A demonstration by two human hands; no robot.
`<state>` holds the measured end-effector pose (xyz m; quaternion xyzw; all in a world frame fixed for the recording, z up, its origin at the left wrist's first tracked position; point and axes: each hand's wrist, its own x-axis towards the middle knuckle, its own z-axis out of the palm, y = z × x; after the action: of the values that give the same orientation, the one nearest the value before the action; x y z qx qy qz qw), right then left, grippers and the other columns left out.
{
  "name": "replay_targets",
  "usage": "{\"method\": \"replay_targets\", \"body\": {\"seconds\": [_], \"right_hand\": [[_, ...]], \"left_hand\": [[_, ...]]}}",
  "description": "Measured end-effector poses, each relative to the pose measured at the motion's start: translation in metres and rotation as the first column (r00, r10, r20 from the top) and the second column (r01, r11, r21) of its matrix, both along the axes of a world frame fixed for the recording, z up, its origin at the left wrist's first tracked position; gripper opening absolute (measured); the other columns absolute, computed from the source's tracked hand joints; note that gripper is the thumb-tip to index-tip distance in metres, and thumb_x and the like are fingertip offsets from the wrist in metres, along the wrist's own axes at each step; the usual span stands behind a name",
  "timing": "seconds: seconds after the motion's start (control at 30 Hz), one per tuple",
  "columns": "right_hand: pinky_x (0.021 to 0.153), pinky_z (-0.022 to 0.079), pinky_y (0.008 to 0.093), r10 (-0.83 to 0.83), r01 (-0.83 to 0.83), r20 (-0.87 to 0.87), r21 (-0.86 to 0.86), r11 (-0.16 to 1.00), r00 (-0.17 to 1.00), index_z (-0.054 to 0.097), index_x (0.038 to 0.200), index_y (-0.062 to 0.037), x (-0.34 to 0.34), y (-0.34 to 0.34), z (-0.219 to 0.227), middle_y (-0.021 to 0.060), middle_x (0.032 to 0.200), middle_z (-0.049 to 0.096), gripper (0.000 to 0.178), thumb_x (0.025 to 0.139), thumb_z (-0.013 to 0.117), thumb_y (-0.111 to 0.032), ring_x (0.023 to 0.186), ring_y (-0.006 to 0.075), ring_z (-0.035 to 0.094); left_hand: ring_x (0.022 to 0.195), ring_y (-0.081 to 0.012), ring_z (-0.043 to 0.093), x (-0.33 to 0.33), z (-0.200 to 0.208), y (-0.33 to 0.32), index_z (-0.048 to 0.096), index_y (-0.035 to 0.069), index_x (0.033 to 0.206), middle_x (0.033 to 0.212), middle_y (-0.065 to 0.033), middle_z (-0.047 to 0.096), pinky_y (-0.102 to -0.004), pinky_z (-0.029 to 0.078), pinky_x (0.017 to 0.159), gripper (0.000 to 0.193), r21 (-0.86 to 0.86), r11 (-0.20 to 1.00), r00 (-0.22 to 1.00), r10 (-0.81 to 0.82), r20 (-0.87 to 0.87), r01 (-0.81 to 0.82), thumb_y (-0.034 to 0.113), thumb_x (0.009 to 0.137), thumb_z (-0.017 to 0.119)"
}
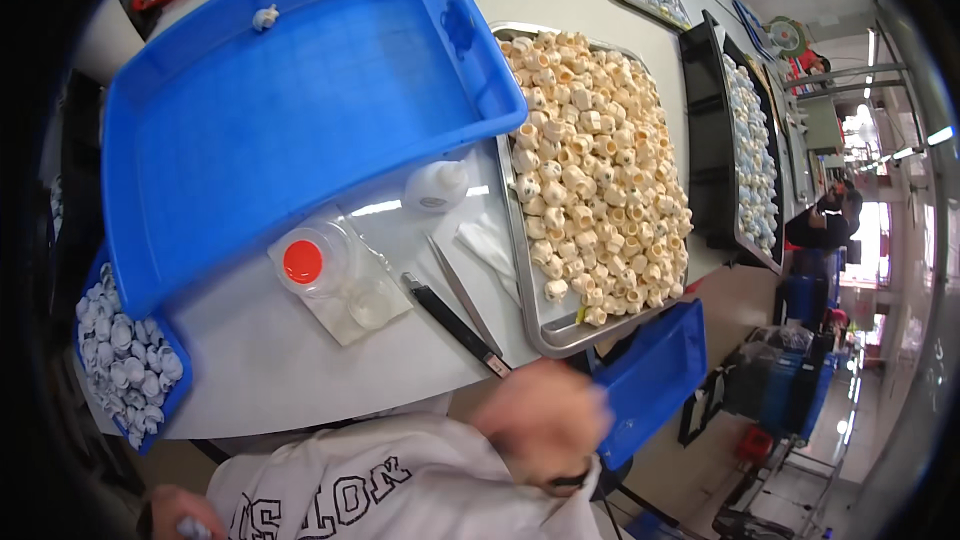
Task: The person assembles small decorative items by inserting white plastic pieces into light blue fabric-wrapped bases. They pick up the components from trays, apply a small amount of adhesive from a bottle, and place the finished units into a blue tray.
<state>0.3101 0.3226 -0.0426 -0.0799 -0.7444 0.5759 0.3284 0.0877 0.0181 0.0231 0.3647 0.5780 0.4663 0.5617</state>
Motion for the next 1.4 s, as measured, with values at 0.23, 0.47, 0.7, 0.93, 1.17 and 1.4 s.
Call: {"method": "replay_targets", "body": {"seconds": [0.23, 0.47, 0.7, 0.93, 1.17, 1.4], "right_hand": [[0.063, 0.046, 0.0368, -0.817, 0.134, 0.556, 0.807, 0.575, 0.155, 0.057, 0.089, -0.0044, 0.014, 0.050, -0.003, 0.0125, 0.080, 0.060, 0.027, 0.069, 0.069, -0.018, 0.073, 0.0299, 0.060], [0.055, 0.044, 0.0282, -0.836, 0.423, 0.457, 0.722, 0.548, 0.303, 0.060, 0.093, -0.0024, -0.001, 0.021, 0.022, 0.0102, 0.081, 0.058, 0.027, 0.066, 0.060, 0.000, 0.057, 0.0168, 0.054], [0.063, 0.047, 0.0295, 0.329, -0.361, 0.164, 0.239, 0.901, 0.930, 0.062, 0.101, -0.0009, -0.097, -0.073, 0.015, 0.0080, 0.085, 0.058, 0.037, 0.064, 0.066, -0.003, 0.077, 0.0239, 0.059], [0.070, 0.047, 0.0340, 0.261, -0.237, 0.022, 0.495, 0.836, 0.965, 0.060, 0.089, -0.0090, -0.123, -0.091, 0.016, 0.0106, 0.105, 0.064, 0.019, 0.071, 0.064, -0.008, 0.089, 0.0268, 0.062], [0.065, 0.047, 0.0313, 0.240, -0.235, 0.044, 0.426, 0.874, 0.970, 0.060, 0.092, -0.0089, -0.123, -0.093, -0.001, 0.0136, 0.103, 0.062, 0.023, 0.072, 0.070, -0.015, 0.086, 0.0255, 0.062], [0.056, 0.045, 0.0261, 0.239, -0.228, 0.022, 0.395, 0.890, 0.971, 0.064, 0.094, -0.0031, -0.115, -0.084, -0.001, 0.0077, 0.084, 0.058, 0.029, 0.069, 0.074, -0.015, 0.070, 0.0195, 0.056]], "left_hand": [[0.042, -0.0136, 0.044, 0.026, -0.097, 0.018, 0.047, -0.006, 0.100, 0.060, -0.0144, 0.053, -0.0256, 0.036, 0.039, 0.034, -0.241, 0.801, 0.378, 0.494, 0.783, -0.547, 0.024, 0.084, 0.050], [0.063, -0.0088, 0.051, -0.001, -0.077, 0.040, 0.053, -0.004, 0.109, 0.078, -0.0077, 0.058, -0.0211, 0.038, 0.054, 0.033, -0.066, 0.937, 0.730, 0.310, 0.609, -0.343, 0.003, 0.078, 0.059], [0.070, -0.0065, 0.053, -0.005, -0.073, 0.062, 0.059, -0.001, 0.105, 0.086, -0.0077, 0.061, -0.0211, 0.039, 0.061, 0.027, 0.032, 0.986, 0.916, 0.137, 0.378, -0.161, 0.007, 0.080, 0.063], [0.069, -0.0098, 0.052, -0.002, -0.094, 0.049, 0.058, -0.002, 0.104, 0.084, -0.0040, 0.058, -0.0259, 0.042, 0.059, 0.032, 0.259, 0.952, 0.870, 0.012, 0.493, -0.160, 0.023, 0.085, 0.061], [0.074, -0.0124, 0.056, -0.003, -0.088, 0.056, 0.060, -0.001, 0.098, 0.084, -0.0064, 0.060, -0.0250, 0.042, 0.064, 0.027, 0.130, 0.945, 0.830, 0.192, 0.524, -0.301, 0.015, 0.078, 0.069], [0.075, -0.0113, 0.055, -0.006, -0.091, 0.059, 0.059, -0.002, 0.099, 0.087, -0.0068, 0.059, -0.0243, 0.042, 0.068, 0.028, 0.139, 0.960, 0.811, 0.122, 0.572, -0.242, 0.014, 0.078, 0.069]]}}
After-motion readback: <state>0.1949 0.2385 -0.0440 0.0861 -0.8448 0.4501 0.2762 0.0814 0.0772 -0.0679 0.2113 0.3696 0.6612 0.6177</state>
